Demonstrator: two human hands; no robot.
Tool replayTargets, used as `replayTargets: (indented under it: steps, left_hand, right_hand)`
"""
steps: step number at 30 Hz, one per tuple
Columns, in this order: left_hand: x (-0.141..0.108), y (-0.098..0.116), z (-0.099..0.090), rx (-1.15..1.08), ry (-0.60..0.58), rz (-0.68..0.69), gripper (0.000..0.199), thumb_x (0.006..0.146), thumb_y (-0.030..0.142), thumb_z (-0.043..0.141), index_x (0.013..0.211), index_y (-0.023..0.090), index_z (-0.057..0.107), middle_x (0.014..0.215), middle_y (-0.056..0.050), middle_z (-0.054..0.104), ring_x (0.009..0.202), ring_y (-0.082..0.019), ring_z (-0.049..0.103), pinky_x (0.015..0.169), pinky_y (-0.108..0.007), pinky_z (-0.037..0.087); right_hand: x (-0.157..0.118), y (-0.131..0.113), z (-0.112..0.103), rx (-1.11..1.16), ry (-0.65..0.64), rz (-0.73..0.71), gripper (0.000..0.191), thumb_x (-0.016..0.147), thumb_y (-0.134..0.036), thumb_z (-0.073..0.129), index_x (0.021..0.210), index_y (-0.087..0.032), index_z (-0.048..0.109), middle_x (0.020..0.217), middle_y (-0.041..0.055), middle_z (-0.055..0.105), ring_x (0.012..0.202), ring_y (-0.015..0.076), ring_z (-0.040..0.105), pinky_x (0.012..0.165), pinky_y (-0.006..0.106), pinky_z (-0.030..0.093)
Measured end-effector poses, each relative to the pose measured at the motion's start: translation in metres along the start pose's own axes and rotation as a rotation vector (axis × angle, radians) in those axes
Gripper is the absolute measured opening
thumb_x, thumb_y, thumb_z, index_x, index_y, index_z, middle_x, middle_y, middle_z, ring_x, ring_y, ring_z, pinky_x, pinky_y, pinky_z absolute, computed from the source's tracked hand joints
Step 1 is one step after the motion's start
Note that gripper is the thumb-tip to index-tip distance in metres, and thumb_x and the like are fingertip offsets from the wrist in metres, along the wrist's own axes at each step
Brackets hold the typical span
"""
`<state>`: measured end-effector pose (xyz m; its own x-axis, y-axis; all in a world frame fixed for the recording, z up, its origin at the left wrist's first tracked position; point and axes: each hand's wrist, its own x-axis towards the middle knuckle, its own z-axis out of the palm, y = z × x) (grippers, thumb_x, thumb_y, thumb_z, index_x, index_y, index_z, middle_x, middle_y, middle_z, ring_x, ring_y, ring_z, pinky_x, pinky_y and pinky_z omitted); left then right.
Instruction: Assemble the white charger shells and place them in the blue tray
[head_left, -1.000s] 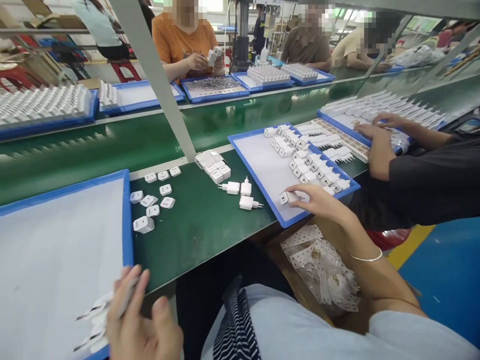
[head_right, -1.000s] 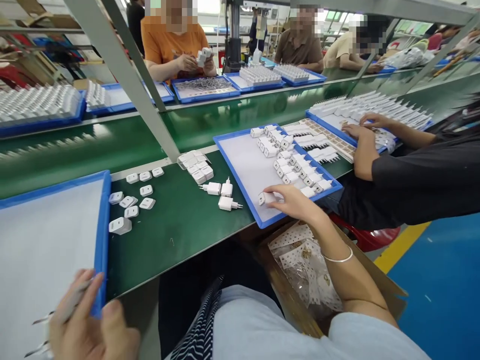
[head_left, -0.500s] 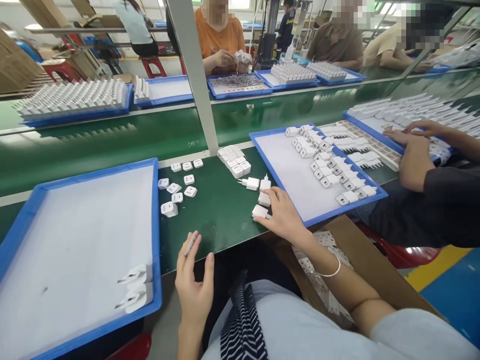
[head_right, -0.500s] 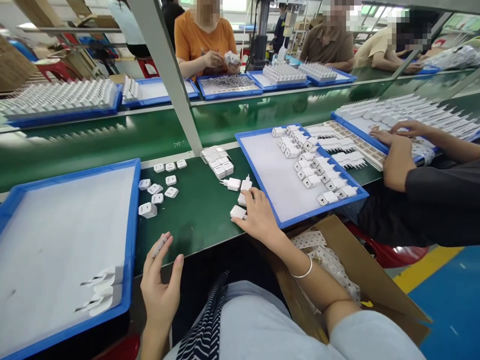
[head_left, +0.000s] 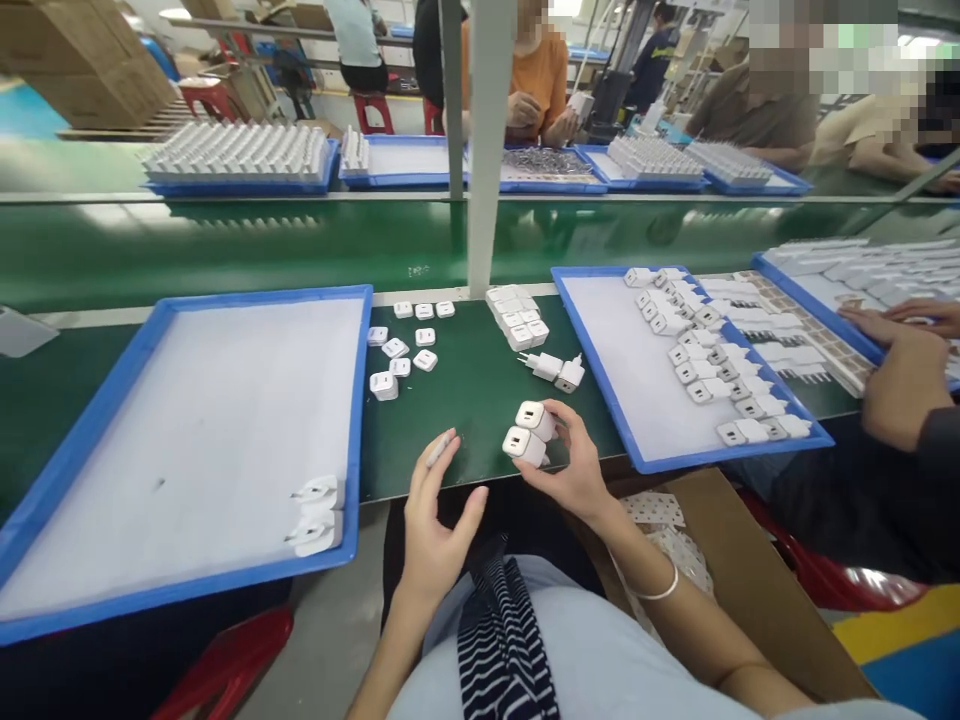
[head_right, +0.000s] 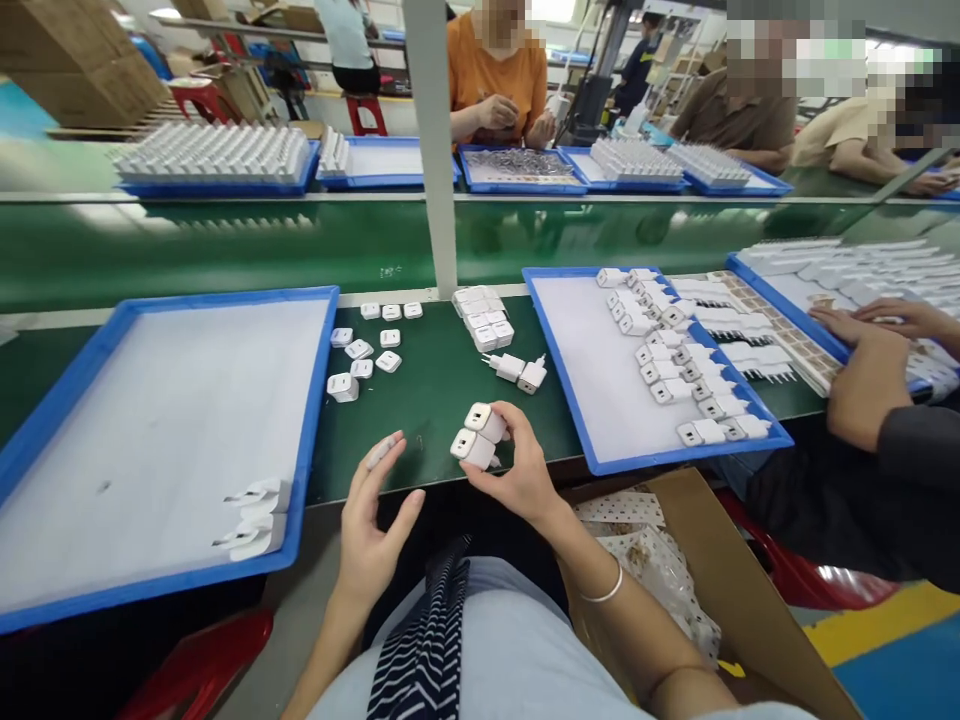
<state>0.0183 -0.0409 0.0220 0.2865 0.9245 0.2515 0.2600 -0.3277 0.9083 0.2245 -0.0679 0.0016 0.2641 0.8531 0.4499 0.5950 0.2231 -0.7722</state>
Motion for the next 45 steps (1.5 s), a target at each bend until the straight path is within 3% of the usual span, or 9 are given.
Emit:
replayTargets:
  steps: [6, 14, 17, 20, 24, 28, 30, 37, 45]
  left_hand:
    - [0.004, 0.018, 0.023, -0.557, -0.081, -0.244, 0.061, 0.080, 0.030, 0.074, 0.138, 0.030, 0.054, 0.155, -0.007, 0.041, 0.140, -0.027, 0.044, 0.114, -0.037, 0.040]
    - [0.018, 0.037, 0.022, -0.902, 0.103, -0.464, 0.046, 0.079, 0.024, 0.073, 0.124, 0.020, 0.067, 0.128, -0.009, 0.067, 0.118, -0.023, 0.062, 0.099, -0.027, 0.048]
    - [0.017, 0.033, 0.016, -0.862, 0.161, -0.479, 0.047, 0.073, 0.021, 0.079, 0.119, 0.018, 0.070, 0.120, -0.009, 0.072, 0.111, -0.023, 0.066, 0.097, -0.028, 0.049]
    - [0.013, 0.028, 0.008, -0.766, 0.163, -0.452, 0.042, 0.072, 0.022, 0.080, 0.113, 0.018, 0.073, 0.112, -0.009, 0.074, 0.102, -0.022, 0.068, 0.091, -0.029, 0.051]
    - [0.009, 0.031, -0.010, -0.491, -0.046, -0.277, 0.038, 0.068, 0.020, 0.082, 0.105, 0.020, 0.076, 0.112, -0.008, 0.073, 0.100, -0.021, 0.068, 0.087, -0.028, 0.051]
    - [0.006, 0.044, -0.029, -0.297, -0.260, -0.123, 0.035, 0.068, 0.016, 0.080, 0.103, 0.018, 0.075, 0.108, -0.009, 0.073, 0.097, -0.023, 0.069, 0.086, -0.031, 0.053]
    - [0.004, 0.049, -0.035, -0.272, -0.322, -0.091, 0.037, 0.068, 0.016, 0.079, 0.105, 0.017, 0.074, 0.107, -0.010, 0.074, 0.103, -0.026, 0.068, 0.090, -0.034, 0.053]
    - [0.000, 0.055, -0.042, -0.280, -0.303, -0.123, 0.039, 0.072, 0.015, 0.077, 0.111, 0.019, 0.073, 0.123, -0.011, 0.070, 0.112, -0.026, 0.066, 0.100, -0.036, 0.050]
    - [0.003, 0.049, -0.037, -0.300, -0.204, -0.104, 0.042, 0.068, 0.013, 0.080, 0.109, 0.022, 0.073, 0.117, -0.008, 0.071, 0.103, -0.023, 0.069, 0.092, -0.034, 0.053]
  right_hand:
    - [-0.030, -0.039, 0.046, 0.341, 0.138, 0.059, 0.075, 0.075, -0.021, 0.076, 0.140, -0.026, 0.038, 0.137, 0.0128, 0.046, 0.128, 0.0267, 0.052, 0.101, 0.041, 0.051]
    - [-0.016, -0.073, 0.026, 0.213, -0.193, -0.123, 0.080, 0.080, -0.012, 0.065, 0.151, -0.023, 0.031, 0.144, 0.0151, 0.044, 0.135, 0.0305, 0.043, 0.111, 0.051, 0.041]
    - [-0.006, -0.077, 0.014, 0.193, -0.296, -0.161, 0.075, 0.082, -0.012, 0.063, 0.151, -0.022, 0.034, 0.146, 0.0148, 0.047, 0.135, 0.0291, 0.045, 0.110, 0.048, 0.042]
    - [0.014, -0.073, 0.002, 0.288, -0.369, -0.100, 0.041, 0.088, -0.015, 0.060, 0.128, -0.023, 0.061, 0.125, 0.0101, 0.064, 0.118, 0.0242, 0.059, 0.101, 0.041, 0.048]
    - [0.052, -0.070, -0.006, 0.350, -0.418, 0.102, 0.014, 0.087, -0.028, 0.069, 0.098, -0.021, 0.071, 0.085, 0.0024, 0.064, 0.076, 0.0147, 0.059, 0.066, 0.026, 0.048]
    - [0.078, -0.075, -0.003, 0.482, -0.851, 0.282, 0.024, 0.080, -0.037, 0.075, 0.091, -0.016, 0.071, 0.066, -0.0022, 0.057, 0.060, 0.0104, 0.052, 0.054, 0.022, 0.042]
    - [0.084, -0.079, -0.004, 0.494, -0.950, 0.270, 0.022, 0.083, -0.036, 0.072, 0.085, -0.015, 0.071, 0.067, -0.0002, 0.063, 0.061, 0.0114, 0.056, 0.056, 0.023, 0.045]
    - [0.089, -0.096, -0.035, 0.163, -0.642, -0.036, 0.012, 0.093, -0.027, 0.060, 0.092, -0.020, 0.070, 0.085, 0.0036, 0.073, 0.065, 0.0130, 0.060, 0.059, 0.025, 0.048]
    - [0.081, -0.104, -0.045, 0.353, -0.827, 0.036, 0.016, 0.093, -0.023, 0.061, 0.101, -0.019, 0.075, 0.079, 0.0008, 0.074, 0.056, 0.0098, 0.059, 0.051, 0.022, 0.046]
